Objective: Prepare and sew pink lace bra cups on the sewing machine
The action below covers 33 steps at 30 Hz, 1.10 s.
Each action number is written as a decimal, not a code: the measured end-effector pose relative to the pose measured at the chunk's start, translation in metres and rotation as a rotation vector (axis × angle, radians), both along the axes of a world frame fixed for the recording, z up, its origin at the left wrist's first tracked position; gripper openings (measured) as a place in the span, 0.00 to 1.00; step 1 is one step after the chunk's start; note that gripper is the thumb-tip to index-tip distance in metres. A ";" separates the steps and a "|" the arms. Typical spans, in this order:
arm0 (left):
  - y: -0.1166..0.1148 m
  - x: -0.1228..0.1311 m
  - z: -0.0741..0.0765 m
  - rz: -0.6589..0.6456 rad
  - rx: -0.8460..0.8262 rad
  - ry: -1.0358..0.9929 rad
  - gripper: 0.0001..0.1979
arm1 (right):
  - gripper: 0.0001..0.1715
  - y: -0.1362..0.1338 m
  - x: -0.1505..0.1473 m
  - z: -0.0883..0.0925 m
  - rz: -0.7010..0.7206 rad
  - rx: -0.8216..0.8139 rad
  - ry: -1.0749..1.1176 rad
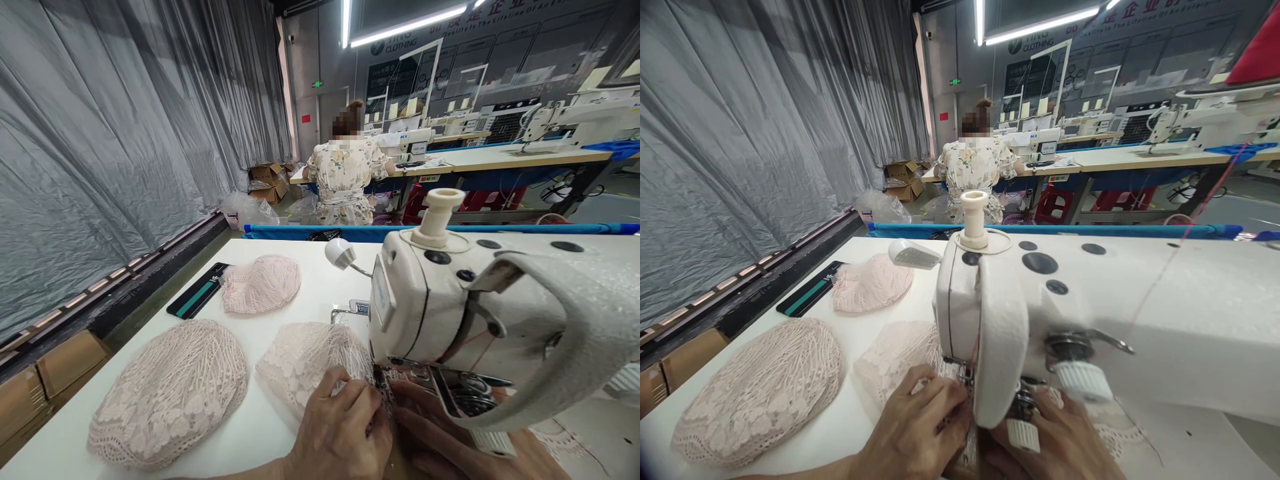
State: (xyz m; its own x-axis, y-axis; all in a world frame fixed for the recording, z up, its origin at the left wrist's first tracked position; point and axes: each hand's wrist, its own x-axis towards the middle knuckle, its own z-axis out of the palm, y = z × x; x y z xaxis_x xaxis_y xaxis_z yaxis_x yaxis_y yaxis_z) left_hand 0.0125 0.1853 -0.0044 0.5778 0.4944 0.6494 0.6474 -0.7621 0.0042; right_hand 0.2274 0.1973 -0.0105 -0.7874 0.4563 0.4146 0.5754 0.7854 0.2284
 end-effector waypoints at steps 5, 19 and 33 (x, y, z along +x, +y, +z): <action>-0.001 0.001 0.000 0.019 -0.027 0.009 0.09 | 0.16 0.000 0.001 -0.002 0.013 0.029 0.005; -0.004 -0.001 0.010 -0.017 -0.036 0.083 0.13 | 0.17 -0.008 -0.003 -0.009 -0.092 -0.217 0.240; -0.003 0.002 0.009 0.000 -0.004 0.053 0.08 | 0.15 -0.003 0.003 0.002 -0.007 -0.055 0.104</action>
